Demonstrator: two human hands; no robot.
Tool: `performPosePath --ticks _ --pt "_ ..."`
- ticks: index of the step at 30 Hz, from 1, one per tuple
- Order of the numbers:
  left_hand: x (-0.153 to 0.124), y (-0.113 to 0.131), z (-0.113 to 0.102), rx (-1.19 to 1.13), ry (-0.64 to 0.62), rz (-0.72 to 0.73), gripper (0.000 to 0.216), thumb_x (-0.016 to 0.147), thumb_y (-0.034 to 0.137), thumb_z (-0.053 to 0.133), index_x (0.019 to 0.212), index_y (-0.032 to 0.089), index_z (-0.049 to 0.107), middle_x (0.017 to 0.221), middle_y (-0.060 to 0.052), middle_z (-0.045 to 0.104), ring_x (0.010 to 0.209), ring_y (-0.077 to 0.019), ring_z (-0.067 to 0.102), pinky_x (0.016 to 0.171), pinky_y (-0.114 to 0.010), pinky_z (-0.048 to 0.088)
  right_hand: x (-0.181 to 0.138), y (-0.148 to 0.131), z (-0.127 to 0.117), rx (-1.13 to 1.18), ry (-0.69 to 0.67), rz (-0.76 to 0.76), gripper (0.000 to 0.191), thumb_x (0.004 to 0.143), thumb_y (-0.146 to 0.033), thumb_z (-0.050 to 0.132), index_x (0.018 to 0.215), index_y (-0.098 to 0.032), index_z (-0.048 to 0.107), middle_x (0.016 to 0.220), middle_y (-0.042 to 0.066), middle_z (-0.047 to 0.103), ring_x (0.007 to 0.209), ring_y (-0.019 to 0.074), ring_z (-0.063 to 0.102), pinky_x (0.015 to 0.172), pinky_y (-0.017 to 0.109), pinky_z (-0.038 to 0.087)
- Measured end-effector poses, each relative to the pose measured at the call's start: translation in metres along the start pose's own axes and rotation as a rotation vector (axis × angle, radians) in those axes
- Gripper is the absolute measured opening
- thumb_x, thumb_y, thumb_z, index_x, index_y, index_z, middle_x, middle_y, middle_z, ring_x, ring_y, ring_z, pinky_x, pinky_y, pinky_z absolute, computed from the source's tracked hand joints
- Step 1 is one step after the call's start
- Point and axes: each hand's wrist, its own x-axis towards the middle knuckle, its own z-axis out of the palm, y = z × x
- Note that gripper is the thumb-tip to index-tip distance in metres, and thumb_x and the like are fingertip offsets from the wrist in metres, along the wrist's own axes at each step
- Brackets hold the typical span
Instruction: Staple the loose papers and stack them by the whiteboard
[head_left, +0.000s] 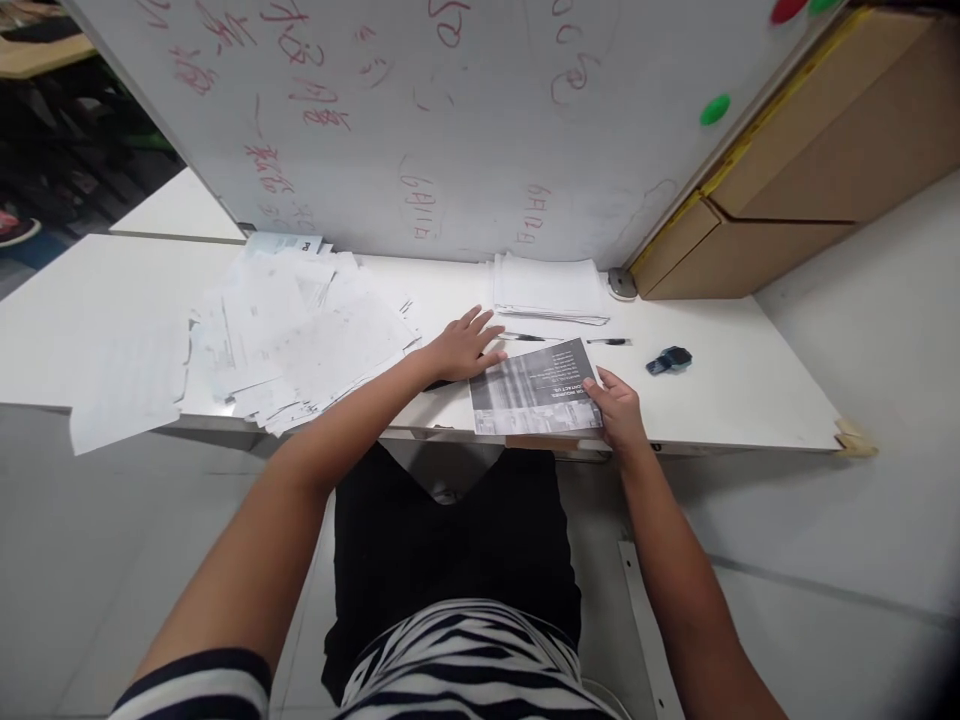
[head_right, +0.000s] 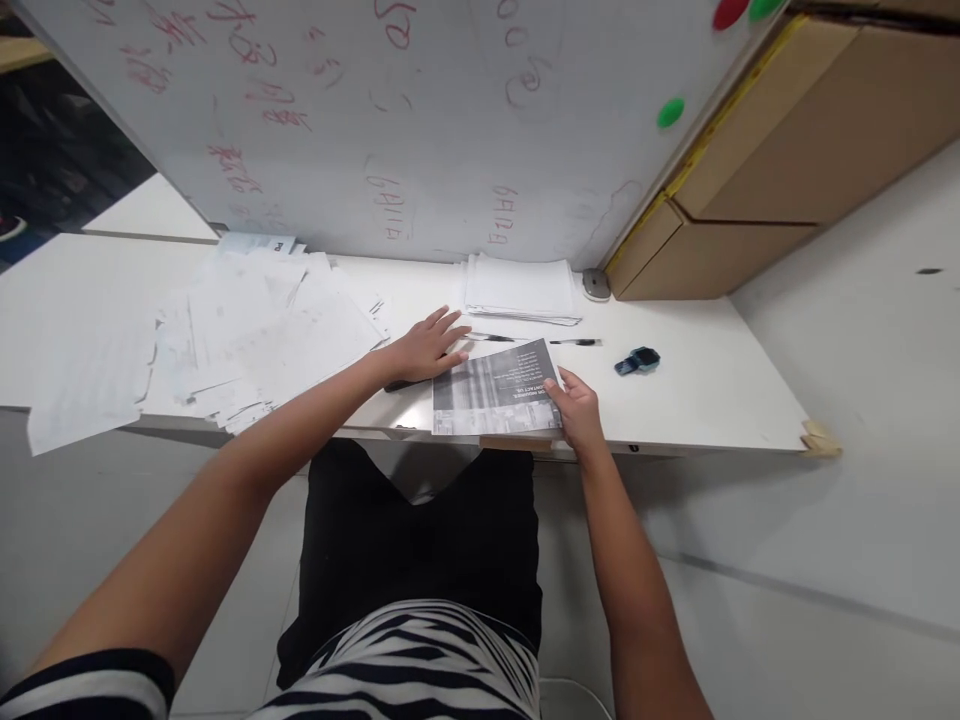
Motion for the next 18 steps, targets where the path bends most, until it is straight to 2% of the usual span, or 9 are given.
performPosePath --ticks 6,11,14,18 --pt "0.007 -0.003 -0.003 0.042 -0.051 0.14 0.071 0.092 0.066 0.017 0.151 0.026 0.018 0.16 -0.005 0.008 0.147 -0.0283 0.001 0.116 -0.048 0.014 0.0 -0.001 -0.001 0.031 0.025 0.001 0.042 0.073 -0.039 0.075 0.11 -0.022 0.068 0.101 0.004 0.073 0.091 0.0236 0.069 0.086 0.039 0.052" --pt "0.01 -0.003 -0.005 0.083 -0.095 0.21 0.071 0.092 0.064 0.019 0.152 0.026 0.013 0.16 -0.004 0.01 0.146 -0.028 0.004 0.116 -0.046 0.013 -0.002 0.0 -0.001 0.01 0.052 -0.006 0.04 0.073 -0.038 0.075 0.109 -0.022 0.069 0.098 0.004 0.074 0.088 0.0238 0.069 0.082 0.038 0.053" --pt "0.012 -0.003 -0.004 0.109 -0.109 0.215 0.069 0.093 0.063 0.017 0.152 0.025 0.014 0.159 -0.005 0.014 0.146 -0.0281 0.006 0.115 -0.046 0.015 -0.004 0.0 -0.001 -0.002 0.082 -0.01 0.039 0.073 -0.038 0.075 0.108 -0.021 0.069 0.098 0.004 0.074 0.088 0.0235 0.069 0.081 0.037 0.054" --pt "0.017 -0.001 0.0 0.152 -0.145 0.161 0.06 0.097 0.052 0.01 0.151 0.026 0.018 0.159 -0.004 0.016 0.146 -0.0273 0.007 0.114 -0.046 0.017 -0.005 0.001 -0.001 -0.016 0.096 -0.007 0.037 0.073 -0.037 0.075 0.107 -0.022 0.07 0.101 0.004 0.073 0.089 0.0231 0.069 0.082 0.037 0.053"
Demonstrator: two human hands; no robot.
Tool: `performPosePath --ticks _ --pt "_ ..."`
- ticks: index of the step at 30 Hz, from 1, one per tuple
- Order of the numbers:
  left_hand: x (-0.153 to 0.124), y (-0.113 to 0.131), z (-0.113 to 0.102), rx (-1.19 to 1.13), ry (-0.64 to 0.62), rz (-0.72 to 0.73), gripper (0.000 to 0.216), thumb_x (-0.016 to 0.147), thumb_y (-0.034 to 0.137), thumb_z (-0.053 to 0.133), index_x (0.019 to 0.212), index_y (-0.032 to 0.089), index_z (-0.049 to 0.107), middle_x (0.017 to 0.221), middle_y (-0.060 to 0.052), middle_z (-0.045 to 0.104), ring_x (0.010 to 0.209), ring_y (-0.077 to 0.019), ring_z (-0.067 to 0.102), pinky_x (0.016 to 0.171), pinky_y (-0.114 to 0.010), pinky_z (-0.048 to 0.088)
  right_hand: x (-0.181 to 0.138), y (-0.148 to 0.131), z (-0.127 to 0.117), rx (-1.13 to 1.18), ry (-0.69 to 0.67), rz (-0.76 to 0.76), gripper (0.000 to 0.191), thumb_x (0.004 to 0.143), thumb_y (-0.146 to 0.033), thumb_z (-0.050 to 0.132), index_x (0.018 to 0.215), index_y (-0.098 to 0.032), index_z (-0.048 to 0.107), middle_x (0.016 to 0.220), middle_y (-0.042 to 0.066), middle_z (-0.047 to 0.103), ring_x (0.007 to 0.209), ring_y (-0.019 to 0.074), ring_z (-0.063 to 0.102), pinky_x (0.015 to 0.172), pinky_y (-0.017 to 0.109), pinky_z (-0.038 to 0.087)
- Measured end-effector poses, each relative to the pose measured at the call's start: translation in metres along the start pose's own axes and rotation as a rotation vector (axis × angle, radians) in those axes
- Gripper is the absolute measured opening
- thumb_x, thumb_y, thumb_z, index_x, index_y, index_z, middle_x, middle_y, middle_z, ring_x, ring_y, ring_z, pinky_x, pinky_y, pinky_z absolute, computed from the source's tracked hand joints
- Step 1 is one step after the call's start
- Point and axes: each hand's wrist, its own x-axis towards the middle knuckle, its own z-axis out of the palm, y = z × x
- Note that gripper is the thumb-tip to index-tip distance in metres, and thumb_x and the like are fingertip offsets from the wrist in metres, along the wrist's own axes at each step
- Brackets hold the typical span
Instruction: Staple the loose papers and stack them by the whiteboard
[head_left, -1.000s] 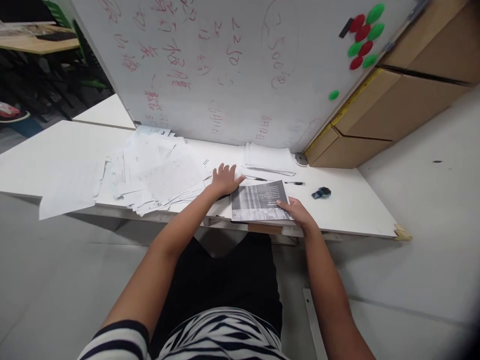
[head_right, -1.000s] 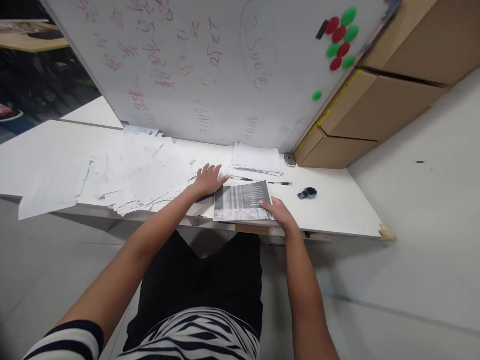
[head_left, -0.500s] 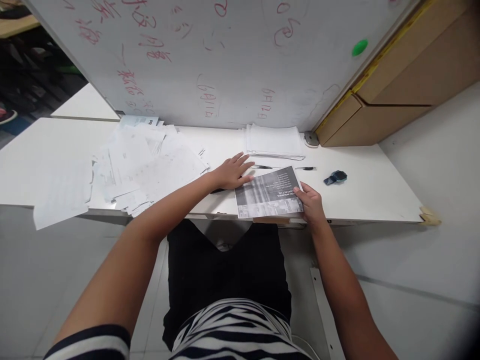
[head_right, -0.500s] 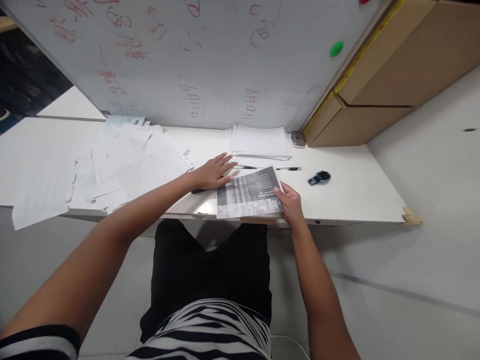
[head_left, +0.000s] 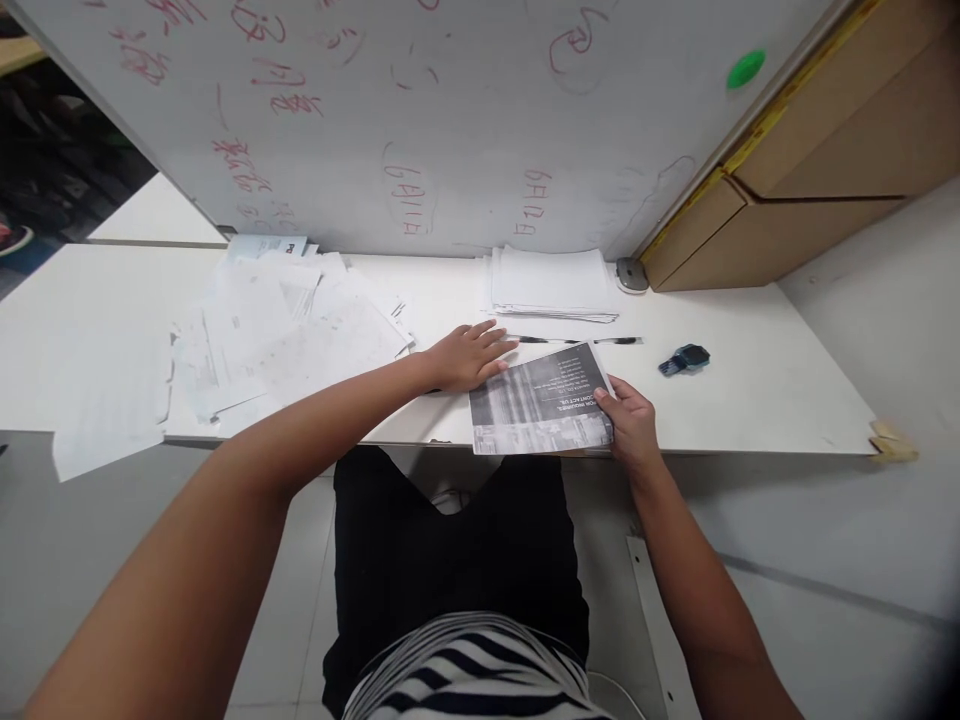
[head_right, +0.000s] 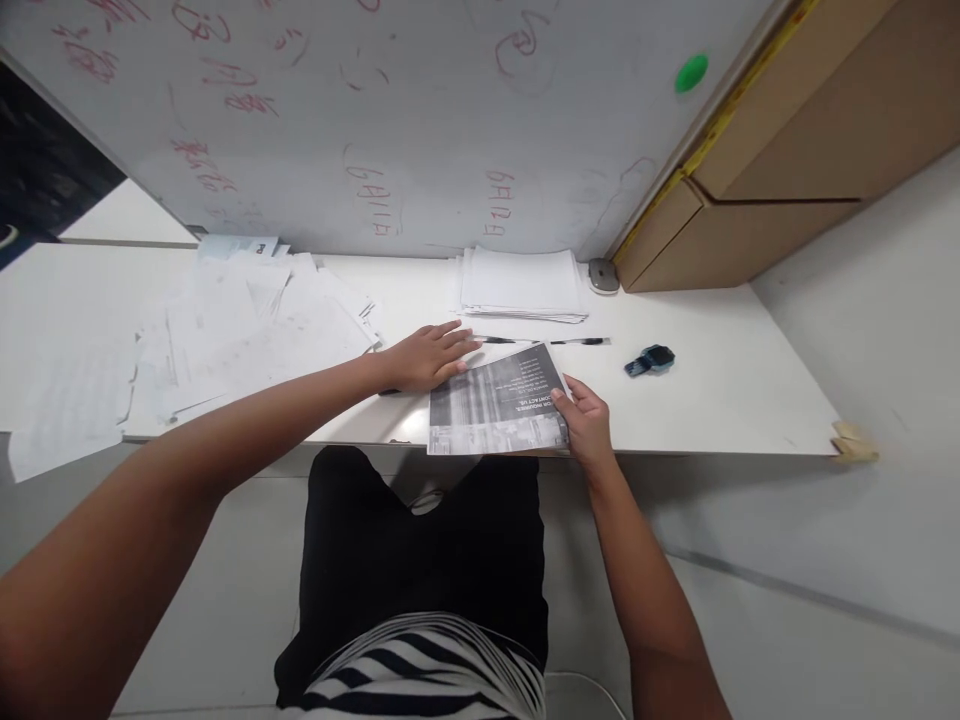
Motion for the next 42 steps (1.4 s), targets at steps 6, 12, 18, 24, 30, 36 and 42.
performPosePath --ticks 6,12,18,24,30,36,42 --pt "0.008 0.0 0.004 0.054 -0.014 -0.002 0.057 0.098 0.048 0.013 0.151 0.026 0.018 0.159 -0.003 0.012 0.146 -0.0274 0.008 0.114 -0.046 0.014 0.001 0.004 -0.004 -0.077 0.013 0.018 0.038 0.075 -0.037 0.074 0.109 -0.022 0.069 0.103 0.005 0.073 0.089 0.0232 0.068 0.081 0.037 0.053" --pt "0.009 -0.001 0.007 0.023 0.018 0.019 0.057 0.098 0.048 0.013 0.151 0.028 0.02 0.158 0.001 0.017 0.146 -0.0253 0.009 0.114 -0.043 0.012 0.003 0.006 -0.004 -0.128 -0.002 0.022 0.037 0.074 -0.04 0.074 0.107 -0.024 0.07 0.103 0.005 0.073 0.091 0.0255 0.068 0.08 0.038 0.053" --pt "0.007 0.0 0.01 -0.001 0.098 0.041 0.06 0.097 0.053 0.017 0.151 0.027 0.018 0.156 -0.002 0.026 0.145 -0.0265 0.015 0.112 -0.041 0.015 0.005 0.007 -0.002 -0.11 -0.006 0.005 0.04 0.073 -0.043 0.074 0.107 -0.023 0.069 0.102 0.005 0.072 0.091 0.0252 0.067 0.082 0.039 0.052" --pt "-0.005 0.004 0.004 -0.025 0.231 -0.022 0.063 0.095 0.058 0.02 0.148 0.023 0.027 0.143 -0.008 0.047 0.13 -0.0259 0.041 0.103 -0.039 0.032 0.004 -0.007 0.004 -0.036 -0.16 0.036 0.042 0.074 -0.046 0.071 0.11 -0.023 0.067 0.101 0.004 0.072 0.086 0.0225 0.067 0.079 0.036 0.052" --pt "-0.046 0.011 0.005 -0.257 0.9 -0.34 0.054 0.099 0.041 0.011 0.124 0.017 0.053 0.111 -0.009 0.067 0.111 -0.021 0.057 0.098 -0.036 0.04 0.002 -0.009 0.006 -0.151 -0.23 -0.045 0.039 0.077 -0.047 0.068 0.106 -0.02 0.068 0.1 0.004 0.072 0.092 0.0239 0.065 0.082 0.036 0.05" --pt "-0.082 0.024 0.041 -0.49 0.788 -0.469 0.044 0.089 0.05 0.049 0.124 0.023 0.052 0.117 -0.006 0.064 0.11 -0.0219 0.058 0.093 -0.035 0.046 0.005 -0.001 0.003 -0.059 -0.139 -0.079 0.037 0.072 -0.043 0.072 0.102 -0.02 0.069 0.099 0.004 0.072 0.091 0.023 0.065 0.084 0.037 0.05" --pt "-0.079 0.018 0.051 -0.447 0.578 -0.459 0.036 0.083 0.043 0.058 0.114 0.025 0.061 0.11 -0.005 0.067 0.102 -0.0256 0.06 0.088 -0.039 0.046 0.005 -0.002 -0.002 0.098 -0.067 -0.016 0.035 0.07 -0.039 0.074 0.1 -0.021 0.068 0.095 0.004 0.073 0.084 0.0232 0.068 0.078 0.037 0.053"
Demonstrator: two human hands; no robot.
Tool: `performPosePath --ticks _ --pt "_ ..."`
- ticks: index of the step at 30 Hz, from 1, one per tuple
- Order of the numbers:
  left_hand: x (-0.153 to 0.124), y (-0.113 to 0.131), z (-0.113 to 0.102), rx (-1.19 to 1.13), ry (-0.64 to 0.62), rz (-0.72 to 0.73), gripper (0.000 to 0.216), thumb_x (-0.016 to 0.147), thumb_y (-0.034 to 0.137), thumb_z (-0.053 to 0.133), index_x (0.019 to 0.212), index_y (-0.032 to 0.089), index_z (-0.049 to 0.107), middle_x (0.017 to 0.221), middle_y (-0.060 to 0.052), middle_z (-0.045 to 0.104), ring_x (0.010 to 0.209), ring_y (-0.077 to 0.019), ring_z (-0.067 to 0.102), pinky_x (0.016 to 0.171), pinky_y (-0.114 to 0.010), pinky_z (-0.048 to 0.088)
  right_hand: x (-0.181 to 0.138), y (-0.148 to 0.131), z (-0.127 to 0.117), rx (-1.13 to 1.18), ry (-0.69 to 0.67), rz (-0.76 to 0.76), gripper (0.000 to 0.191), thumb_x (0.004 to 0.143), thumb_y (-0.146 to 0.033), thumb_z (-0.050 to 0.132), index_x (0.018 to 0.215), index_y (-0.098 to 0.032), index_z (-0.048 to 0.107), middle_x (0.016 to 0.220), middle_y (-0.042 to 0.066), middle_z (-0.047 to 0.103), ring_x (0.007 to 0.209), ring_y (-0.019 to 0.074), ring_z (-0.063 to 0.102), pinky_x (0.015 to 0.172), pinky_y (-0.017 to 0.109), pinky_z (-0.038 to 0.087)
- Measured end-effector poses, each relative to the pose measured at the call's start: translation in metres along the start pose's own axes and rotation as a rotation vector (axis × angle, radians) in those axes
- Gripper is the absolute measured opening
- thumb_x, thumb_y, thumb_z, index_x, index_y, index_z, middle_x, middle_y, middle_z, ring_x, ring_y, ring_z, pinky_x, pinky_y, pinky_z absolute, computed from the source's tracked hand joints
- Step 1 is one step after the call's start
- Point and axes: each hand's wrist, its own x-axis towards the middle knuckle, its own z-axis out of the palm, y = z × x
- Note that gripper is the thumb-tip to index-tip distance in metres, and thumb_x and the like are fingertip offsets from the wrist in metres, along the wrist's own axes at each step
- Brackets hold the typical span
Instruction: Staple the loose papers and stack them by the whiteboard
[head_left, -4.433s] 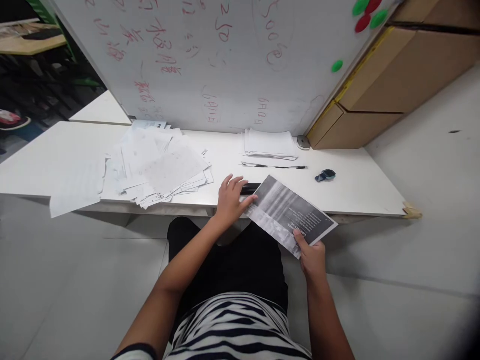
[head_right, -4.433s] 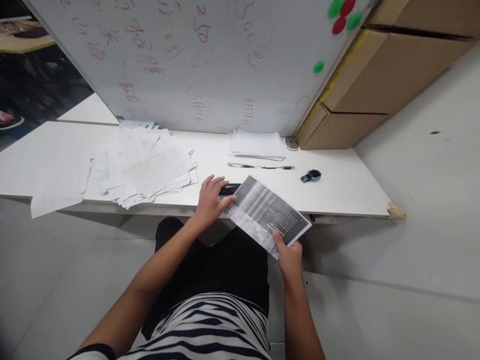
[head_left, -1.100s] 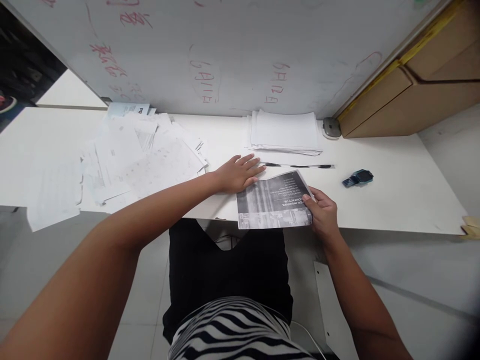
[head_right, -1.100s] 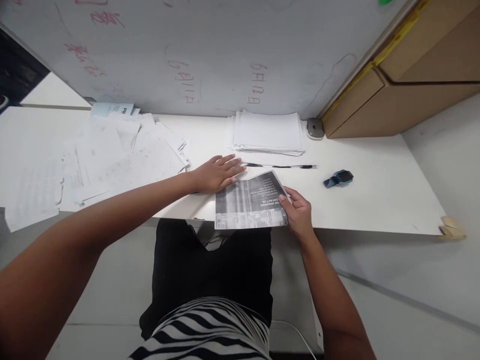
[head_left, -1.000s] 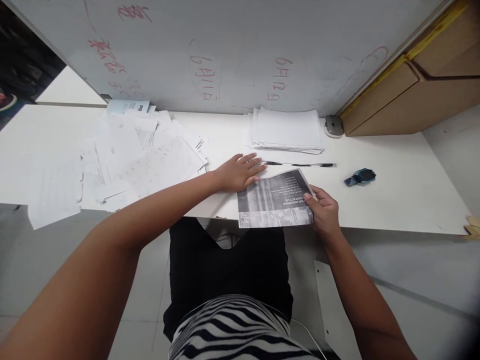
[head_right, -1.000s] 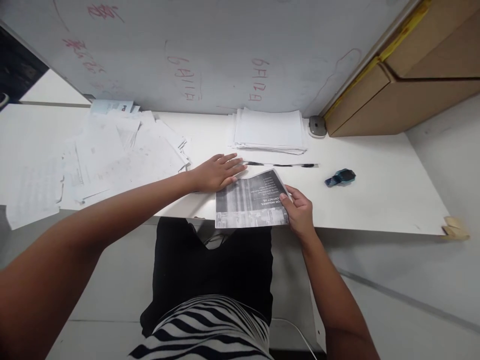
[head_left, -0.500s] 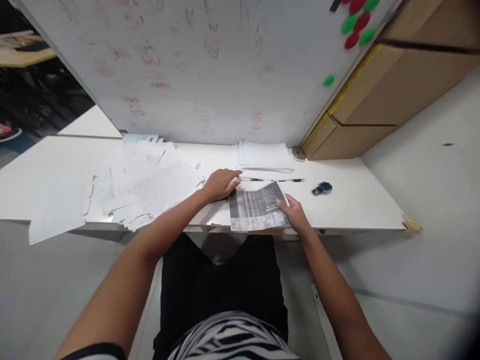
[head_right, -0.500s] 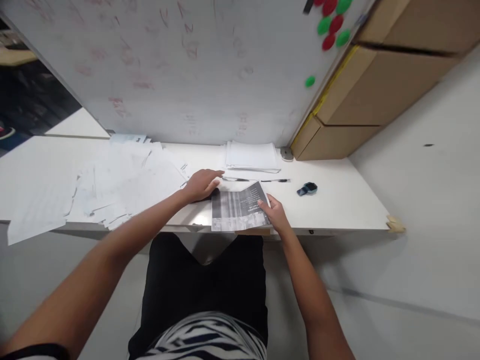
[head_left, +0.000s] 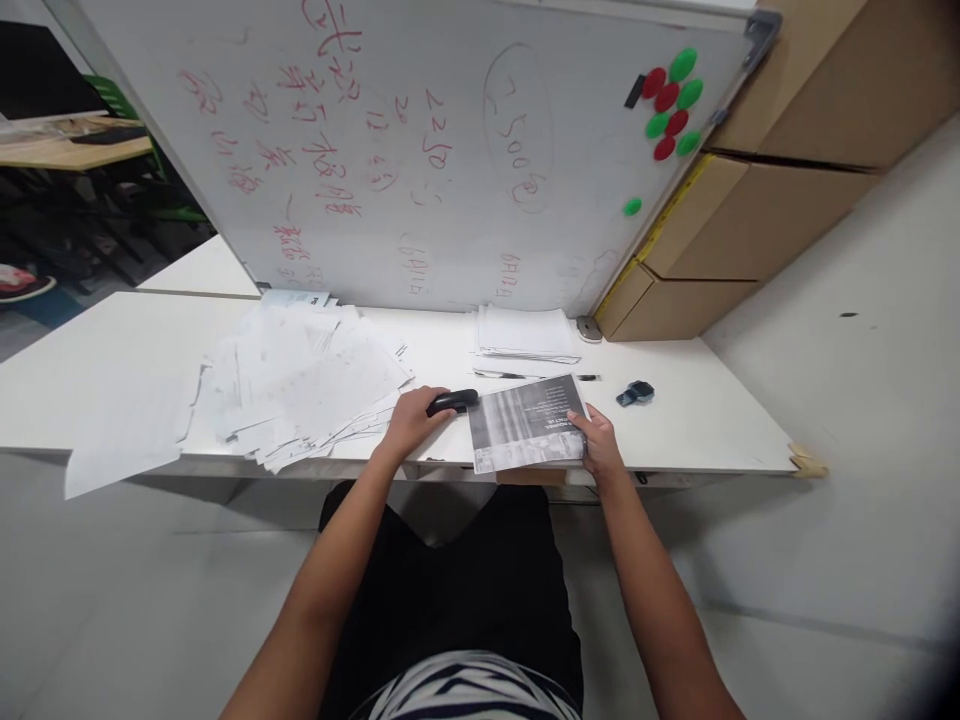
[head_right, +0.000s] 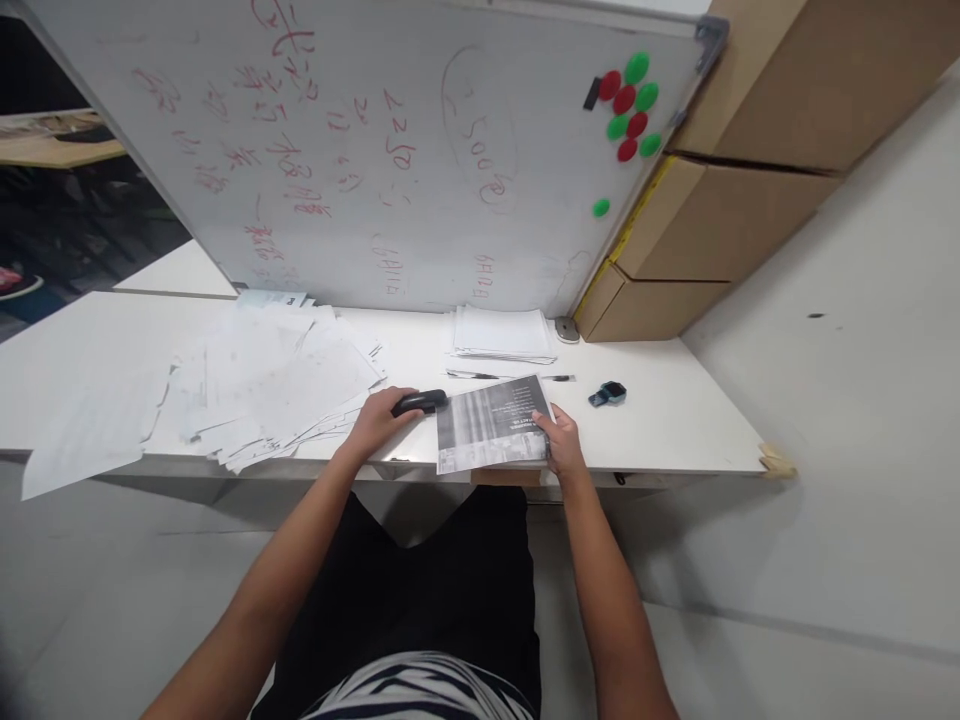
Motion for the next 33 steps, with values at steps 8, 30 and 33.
performPosePath --ticks 8,30,33 --pt "-0.002 -0.004 0.001 0.012 0.036 -0.009 0.035 0.085 0.046 0.054 0.11 0.023 0.06 0.102 -0.006 0.065 0.092 -0.0238 0.06 0.077 -0.035 0.047 -0.001 -0.005 0.0 0.103 0.121 -0.066 0.034 0.073 -0.038 0.071 0.103 -0.023 0.066 0.107 0.003 0.071 0.096 0.0219 0.067 0.084 0.035 0.054" --pt "-0.002 -0.001 0.001 0.019 0.025 -0.017 0.034 0.086 0.044 0.054 0.111 0.023 0.059 0.11 -0.006 0.064 0.102 -0.0247 0.058 0.081 -0.035 0.046 0.003 0.011 0.004 0.024 0.065 -0.095 0.033 0.074 -0.042 0.073 0.1 -0.023 0.066 0.108 0.003 0.071 0.099 0.0206 0.066 0.09 0.037 0.051" --pt "-0.002 -0.001 0.001 0.02 0.021 -0.019 0.033 0.086 0.043 0.054 0.111 0.022 0.058 0.11 -0.006 0.064 0.102 -0.0247 0.058 0.082 -0.035 0.046 0.004 0.011 0.004 0.035 0.071 -0.102 0.032 0.074 -0.039 0.074 0.1 -0.022 0.067 0.107 0.003 0.071 0.1 0.0194 0.065 0.095 0.036 0.048"
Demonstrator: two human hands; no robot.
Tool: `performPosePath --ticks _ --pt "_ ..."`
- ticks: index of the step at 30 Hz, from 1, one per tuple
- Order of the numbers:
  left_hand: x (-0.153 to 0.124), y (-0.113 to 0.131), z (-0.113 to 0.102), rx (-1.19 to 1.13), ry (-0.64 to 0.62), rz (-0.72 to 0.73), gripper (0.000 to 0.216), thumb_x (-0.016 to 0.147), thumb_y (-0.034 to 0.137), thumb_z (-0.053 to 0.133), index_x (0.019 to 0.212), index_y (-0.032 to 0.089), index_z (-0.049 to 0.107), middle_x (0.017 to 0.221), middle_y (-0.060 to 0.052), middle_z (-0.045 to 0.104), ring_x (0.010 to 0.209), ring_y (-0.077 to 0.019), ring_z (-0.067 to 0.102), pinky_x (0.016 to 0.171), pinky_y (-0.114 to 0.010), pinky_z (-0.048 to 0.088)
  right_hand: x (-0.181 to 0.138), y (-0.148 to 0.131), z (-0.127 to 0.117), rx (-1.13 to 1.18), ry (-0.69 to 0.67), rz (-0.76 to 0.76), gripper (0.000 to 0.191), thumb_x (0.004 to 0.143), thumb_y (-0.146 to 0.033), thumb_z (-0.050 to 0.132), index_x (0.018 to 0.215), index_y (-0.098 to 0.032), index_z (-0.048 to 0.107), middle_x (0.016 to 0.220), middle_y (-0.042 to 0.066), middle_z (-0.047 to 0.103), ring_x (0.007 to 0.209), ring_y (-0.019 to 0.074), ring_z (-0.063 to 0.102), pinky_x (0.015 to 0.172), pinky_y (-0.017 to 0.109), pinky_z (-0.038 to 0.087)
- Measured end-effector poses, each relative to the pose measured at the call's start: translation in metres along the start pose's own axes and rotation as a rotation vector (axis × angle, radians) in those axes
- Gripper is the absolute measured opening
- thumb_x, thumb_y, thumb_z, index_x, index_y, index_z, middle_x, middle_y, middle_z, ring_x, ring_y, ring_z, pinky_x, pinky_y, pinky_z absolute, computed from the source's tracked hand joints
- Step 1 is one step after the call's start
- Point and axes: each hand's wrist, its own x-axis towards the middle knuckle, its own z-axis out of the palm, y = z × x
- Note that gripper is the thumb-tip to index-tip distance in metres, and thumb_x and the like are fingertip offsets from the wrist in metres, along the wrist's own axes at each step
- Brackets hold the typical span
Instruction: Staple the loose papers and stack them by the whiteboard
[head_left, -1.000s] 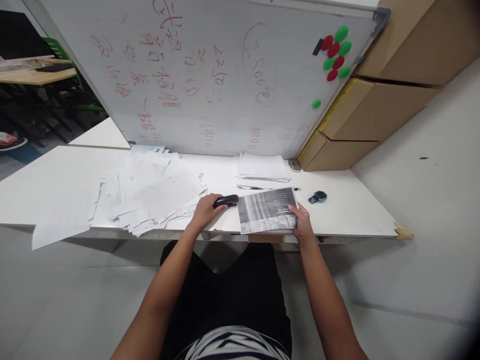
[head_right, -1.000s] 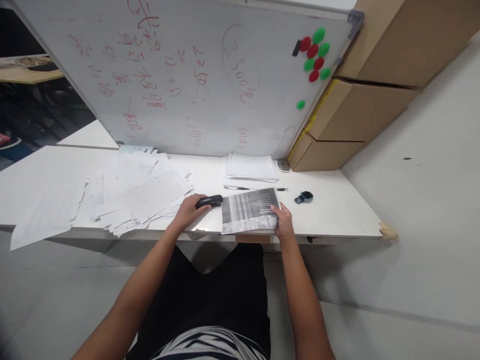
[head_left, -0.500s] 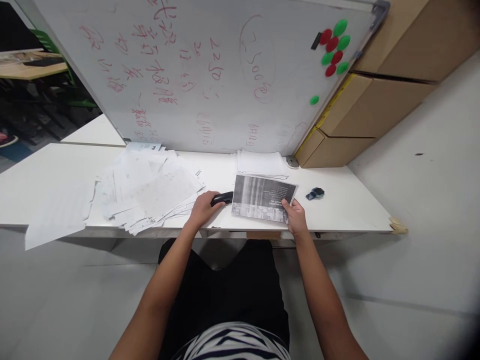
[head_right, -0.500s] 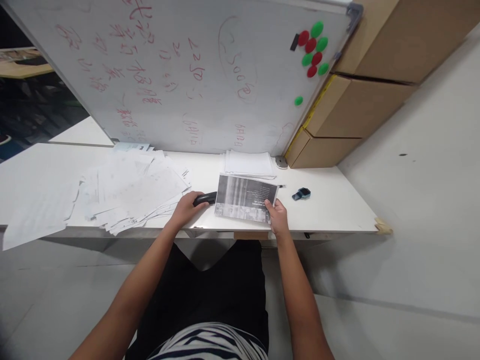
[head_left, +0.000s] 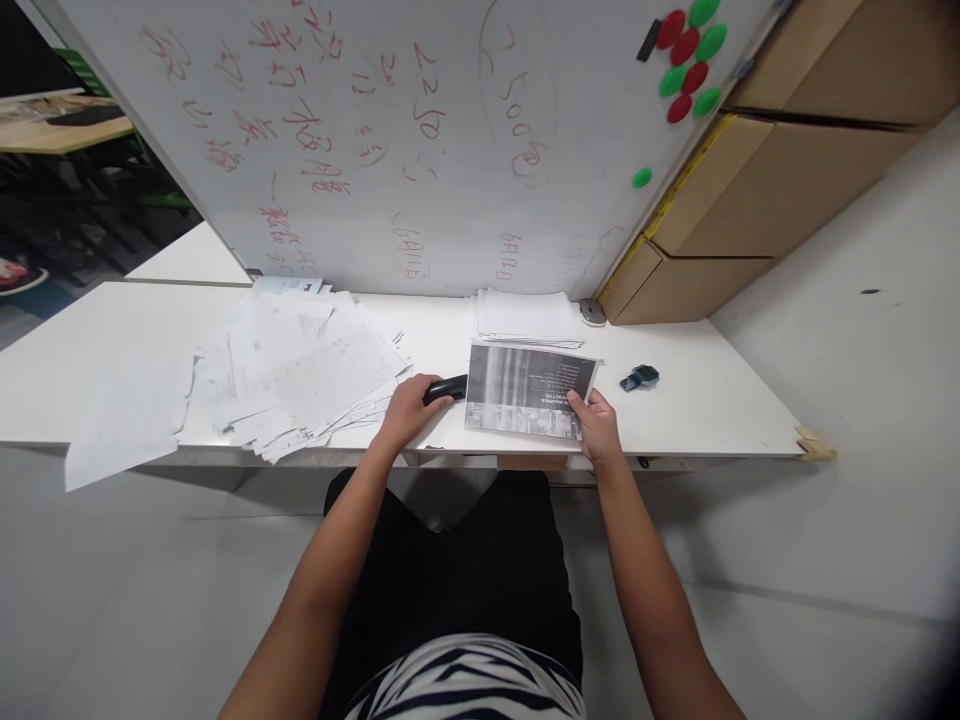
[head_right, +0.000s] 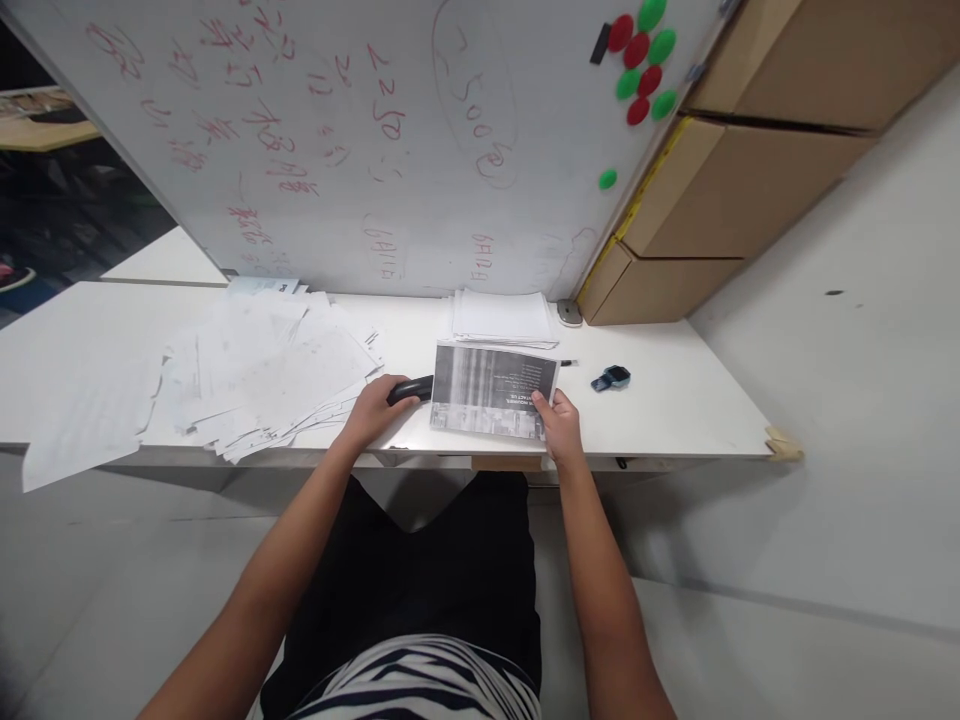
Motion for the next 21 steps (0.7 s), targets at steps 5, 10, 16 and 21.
performPosePath --ticks 5,10,16,21 --pt "0.0002 -0.0006 0.0005 0.002 0.01 0.0 0.035 0.086 0.045 0.054 0.112 0.022 0.058 0.109 -0.006 0.064 0.1 -0.0243 0.058 0.083 -0.035 0.046 0.0003 0.0006 0.0 -0.021 0.001 -0.007 0.034 0.074 -0.041 0.074 0.101 -0.022 0.067 0.107 0.003 0.071 0.101 0.0203 0.065 0.095 0.038 0.047" --pt "0.0009 -0.0031 0.0019 0.006 0.019 0.023 0.034 0.086 0.045 0.054 0.111 0.022 0.059 0.106 -0.005 0.065 0.098 -0.0236 0.059 0.081 -0.034 0.046 0.0014 0.0018 -0.0005 -0.068 0.011 -0.012 0.039 0.073 -0.046 0.073 0.101 -0.021 0.066 0.107 0.004 0.071 0.101 0.0222 0.065 0.092 0.04 0.049" --pt "0.0007 -0.0055 0.0036 0.005 0.038 0.029 0.032 0.086 0.043 0.055 0.11 0.023 0.058 0.106 -0.005 0.065 0.098 -0.0228 0.059 0.08 -0.033 0.046 -0.0001 0.0012 0.0005 -0.034 -0.001 -0.008 0.036 0.073 -0.044 0.073 0.1 -0.021 0.067 0.108 0.003 0.071 0.101 0.0208 0.065 0.094 0.038 0.049" --pt "0.0012 -0.0071 0.005 0.019 0.046 0.043 0.032 0.086 0.044 0.056 0.11 0.022 0.059 0.105 -0.005 0.065 0.096 -0.0229 0.059 0.078 -0.033 0.046 -0.0008 -0.0013 0.0001 0.034 0.018 0.027 0.037 0.072 -0.041 0.075 0.1 -0.02 0.067 0.104 0.003 0.072 0.096 0.019 0.066 0.09 0.035 0.051"
